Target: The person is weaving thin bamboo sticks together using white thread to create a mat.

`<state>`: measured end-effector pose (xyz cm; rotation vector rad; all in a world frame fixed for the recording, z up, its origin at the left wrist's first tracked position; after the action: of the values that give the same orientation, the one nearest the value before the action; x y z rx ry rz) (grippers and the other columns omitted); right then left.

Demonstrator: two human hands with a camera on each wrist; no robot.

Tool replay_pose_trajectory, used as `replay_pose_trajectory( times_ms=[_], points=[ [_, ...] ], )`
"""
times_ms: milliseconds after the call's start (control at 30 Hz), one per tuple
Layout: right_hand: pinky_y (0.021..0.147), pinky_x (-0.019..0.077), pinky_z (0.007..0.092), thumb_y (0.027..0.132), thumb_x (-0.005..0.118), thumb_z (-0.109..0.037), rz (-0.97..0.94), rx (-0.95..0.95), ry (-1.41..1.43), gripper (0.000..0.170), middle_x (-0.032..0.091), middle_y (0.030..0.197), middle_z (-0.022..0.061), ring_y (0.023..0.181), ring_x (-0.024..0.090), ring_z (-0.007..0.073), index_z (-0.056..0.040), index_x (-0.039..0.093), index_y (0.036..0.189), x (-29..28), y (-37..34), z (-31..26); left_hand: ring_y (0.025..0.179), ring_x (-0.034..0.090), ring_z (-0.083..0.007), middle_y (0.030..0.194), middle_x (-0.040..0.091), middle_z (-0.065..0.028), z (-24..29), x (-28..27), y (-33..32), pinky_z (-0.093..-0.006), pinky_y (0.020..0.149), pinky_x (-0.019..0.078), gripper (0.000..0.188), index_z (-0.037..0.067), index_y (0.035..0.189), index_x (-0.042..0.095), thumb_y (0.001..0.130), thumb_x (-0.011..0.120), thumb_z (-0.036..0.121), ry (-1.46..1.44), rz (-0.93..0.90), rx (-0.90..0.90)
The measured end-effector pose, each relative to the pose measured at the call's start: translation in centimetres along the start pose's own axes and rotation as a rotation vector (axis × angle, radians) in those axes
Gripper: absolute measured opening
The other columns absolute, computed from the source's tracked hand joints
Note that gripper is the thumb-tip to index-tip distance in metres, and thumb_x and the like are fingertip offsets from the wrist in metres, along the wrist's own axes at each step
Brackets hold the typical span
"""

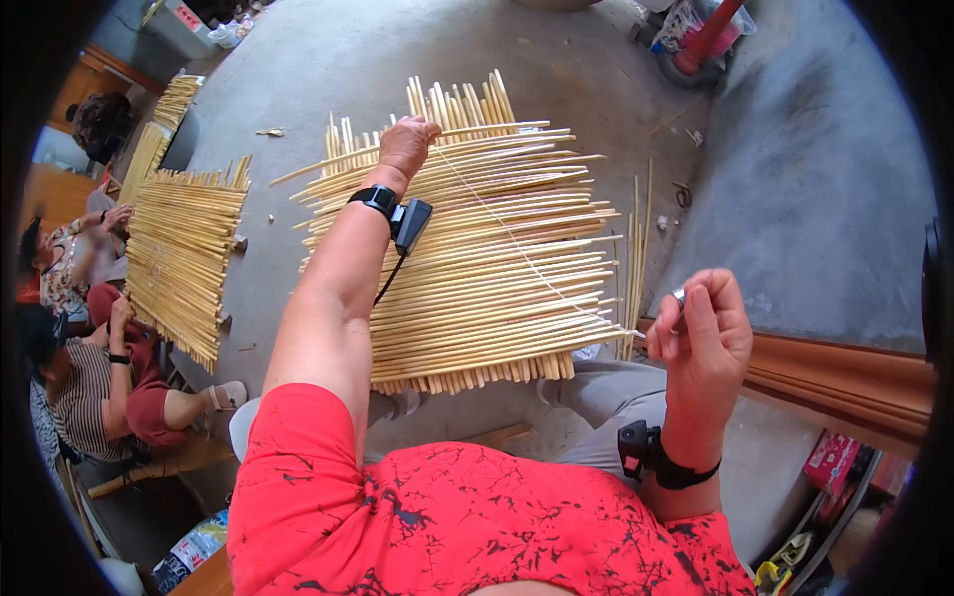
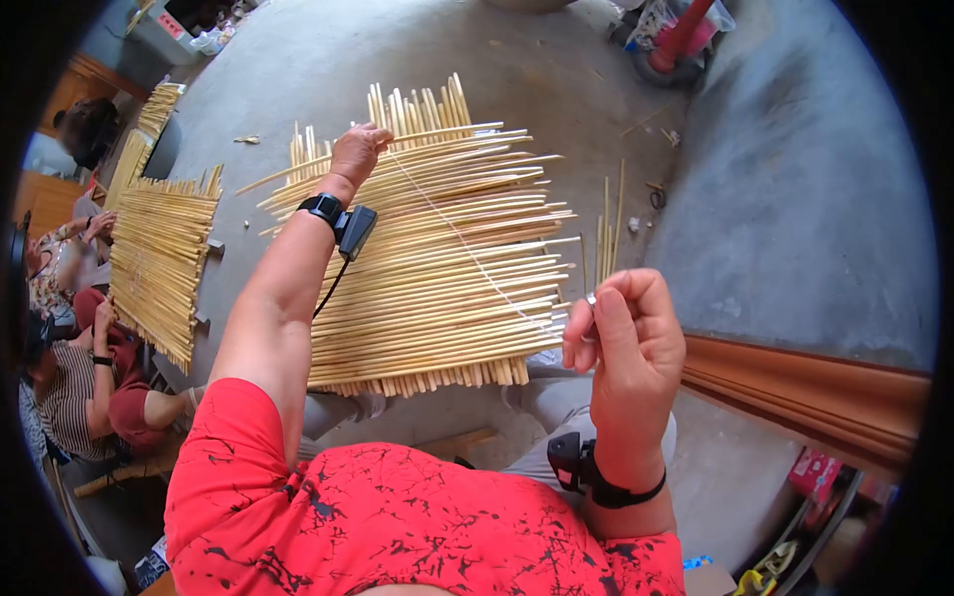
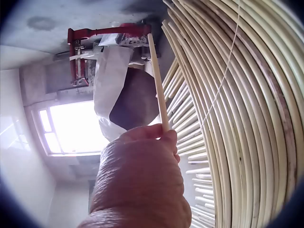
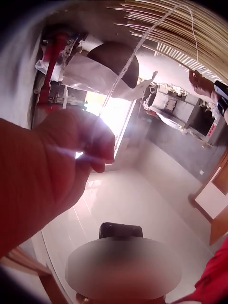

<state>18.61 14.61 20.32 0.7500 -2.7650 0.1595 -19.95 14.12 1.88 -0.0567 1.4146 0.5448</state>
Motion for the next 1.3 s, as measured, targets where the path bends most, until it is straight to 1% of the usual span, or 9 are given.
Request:
replay_pose_trajectory(
  times_ms=[167,233,433,533,667,733,867,933,1300],
  points=[
    [0.043,0.0348,0.0184,0.09,0.045,-0.011,0.015,0.019,-0.01,0.009,0.05,0.061,0.0057,0.045,0.04,0.0065,-0.0027,0.043,0.087,0.1,0.4,0.0,0.083,0.057,-0.0225,0.083,0.06,-0.003,-0.6,3.8,0.5,-0.0353,0.07,0.0476,0.013,0.018,0.085,0.065,0.075,0.058,0.015,-0.008,-0.059,-0.046],
    [0.042,0.0345,0.0186,0.09,0.045,-0.012,0.012,0.028,-0.033,0.01,0.047,0.06,0.0055,0.045,0.04,0.007,-0.0024,0.042,0.086,0.4,0.2,-0.2,0.079,0.056,-0.0232,0.076,0.058,-0.004,-0.7,4.2,0.2,-0.0342,0.066,0.0472,0.013,0.017,0.084,0.066,0.073,0.061,0.011,-0.061,-0.003,-0.01],
    [0.043,0.0357,0.019,0.09,0.045,-0.013,0.05,0.025,-0.066,0.012,0.046,0.062,0.0051,0.045,0.04,0.0073,-0.0019,0.042,0.087,0.8,-0.1,-0.3,0.075,0.056,-0.0218,0.076,0.058,-0.0034,-1.4,5.7,0.2,-0.0329,0.065,0.0472,0.016,0.017,0.083,0.066,0.07,0.061,0.008,-0.117,0.016,0.021],
    [0.043,0.037,0.0204,0.09,0.044,-0.012,0.039,-0.009,-0.037,0.011,0.046,0.063,0.0053,0.045,0.039,0.0075,-0.0023,0.042,0.088,0.6,-0.3,0.0,0.074,0.056,-0.0223,0.075,0.059,-0.0024,-1.1,5.5,0.1,-0.0322,0.063,0.0473,0.017,0.018,0.079,0.065,0.069,0.06,0.006,-0.057,0.015,0.028],
    [0.042,0.0365,0.0205,0.09,0.045,-0.013,-0.014,-0.024,-0.028,0.011,0.046,0.062,0.0053,0.045,0.038,0.0072,-0.0029,0.042,0.088,0.8,-0.1,0.0,0.076,0.056,-0.023,0.078,0.059,-0.0029,-1.0,5.4,0.0,-0.0332,0.064,0.0473,0.015,0.018,0.08,0.065,0.071,0.059,0.007,-0.061,0.044,0.003],
    [0.041,0.0362,0.0207,0.09,0.045,-0.014,0.004,-0.023,-0.036,0.011,0.046,0.063,0.0052,0.045,0.038,0.007,-0.0033,0.042,0.088,0.9,-0.2,-0.1,0.08,0.056,-0.023,0.079,0.059,-0.0031,-0.9,5.3,-0.3,-0.0339,0.066,0.047,0.014,0.017,0.082,0.065,0.072,0.06,0.009,-0.128,0.123,-0.035],
    [0.041,0.0358,0.0204,0.09,0.045,-0.014,0.002,-0.031,-0.032,0.011,0.046,0.066,0.0049,0.045,0.038,0.0067,-0.0034,0.042,0.088,0.9,-0.2,0.1,0.082,0.055,-0.023,0.079,0.059,-0.003,-1.0,4.6,-0.9,-0.0343,0.069,0.0463,0.013,0.015,0.082,0.064,0.072,0.06,0.009,-0.06,0.114,-0.088],
    [0.041,0.0355,0.0201,0.09,0.045,-0.014,-0.002,-0.032,-0.032,0.011,0.045,0.068,0.0045,0.045,0.038,0.0066,-0.0033,0.042,0.088,0.8,-0.2,0.2,0.08,0.055,-0.0232,0.079,0.059,-0.0028,-1.2,4.9,-1.0,-0.0343,0.069,0.046,0.012,0.014,0.08,0.064,0.071,0.059,0.009,-0.043,0.058,-0.066],
    [0.041,0.0355,0.0205,0.091,0.044,-0.013,-0.019,-0.013,-0.026,0.011,0.045,0.068,0.0045,0.045,0.038,0.0066,-0.0029,0.042,0.088,1.2,0.0,0.4,0.08,0.054,-0.0225,0.078,0.058,-0.0019,-0.7,5.1,-0.6,-0.033,0.07,0.0455,0.012,0.015,0.078,0.064,0.071,0.059,0.007,-0.087,0.116,-0.068]
  ],
)
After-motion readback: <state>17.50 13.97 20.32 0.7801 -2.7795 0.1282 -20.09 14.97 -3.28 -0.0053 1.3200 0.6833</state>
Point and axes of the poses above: each hand's wrist, its own y-axis towards the middle knuckle, its own x-axis out of the palm, z = x × y, the point moved 2 cm from there along y, towards the middle knuckle
